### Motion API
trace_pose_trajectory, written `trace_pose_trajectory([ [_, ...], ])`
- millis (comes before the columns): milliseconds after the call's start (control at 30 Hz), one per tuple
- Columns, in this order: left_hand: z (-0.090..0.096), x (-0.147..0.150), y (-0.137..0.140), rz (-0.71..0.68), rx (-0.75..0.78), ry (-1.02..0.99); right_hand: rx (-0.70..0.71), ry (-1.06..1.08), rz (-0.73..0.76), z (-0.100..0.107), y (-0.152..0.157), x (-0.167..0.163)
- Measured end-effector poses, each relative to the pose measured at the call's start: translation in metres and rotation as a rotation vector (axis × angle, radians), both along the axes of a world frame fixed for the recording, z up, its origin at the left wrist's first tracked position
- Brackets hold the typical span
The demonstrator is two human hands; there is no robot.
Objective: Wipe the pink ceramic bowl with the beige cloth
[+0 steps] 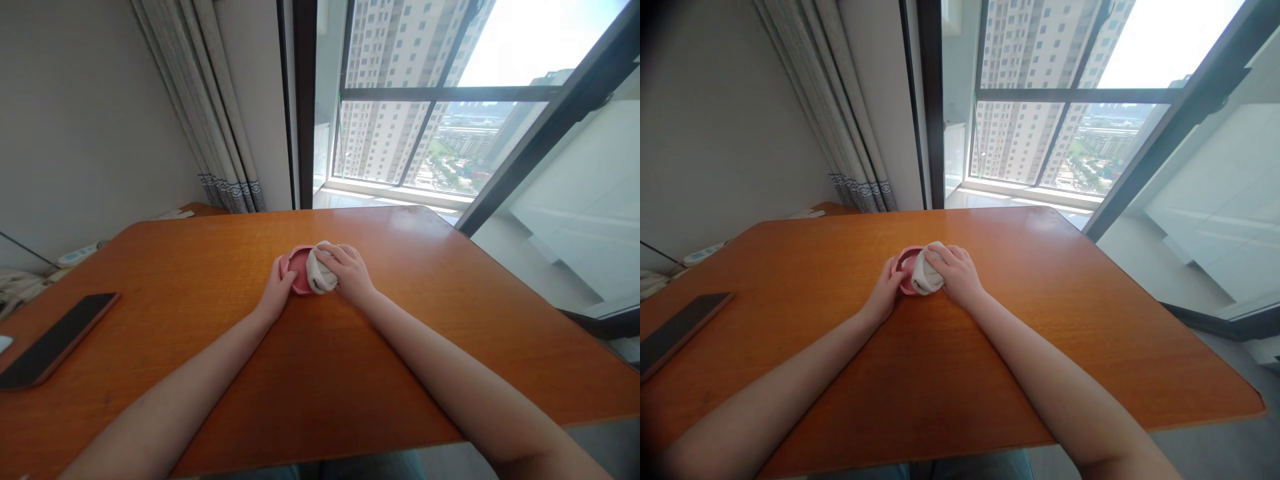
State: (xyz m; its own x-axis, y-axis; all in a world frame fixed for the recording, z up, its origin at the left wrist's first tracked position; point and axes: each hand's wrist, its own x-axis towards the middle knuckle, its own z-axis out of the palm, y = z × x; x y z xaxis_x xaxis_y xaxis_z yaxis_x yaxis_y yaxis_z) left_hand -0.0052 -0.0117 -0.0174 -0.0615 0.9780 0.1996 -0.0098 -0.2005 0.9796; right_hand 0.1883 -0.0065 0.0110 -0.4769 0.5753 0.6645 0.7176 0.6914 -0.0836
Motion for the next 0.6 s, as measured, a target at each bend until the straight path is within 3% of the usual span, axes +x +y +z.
trace_pose_trajectory([
  [133, 0.005, 0.003, -0.001, 0.032, -0.17, -0.219, -0.054, 0.031, 0.095, -0.002, 0.001, -0.004],
  [267, 0.009, 0.003, -0.002, 0.043, -0.217, -0.332, -0.059, 0.075, 0.123, -0.005, -0.002, -0.011],
  [600, 0.008, 0.004, 0.003, 0.178, -0.145, -0.393, -0.075, 0.015, 0.219, -0.01, -0.014, -0.03],
])
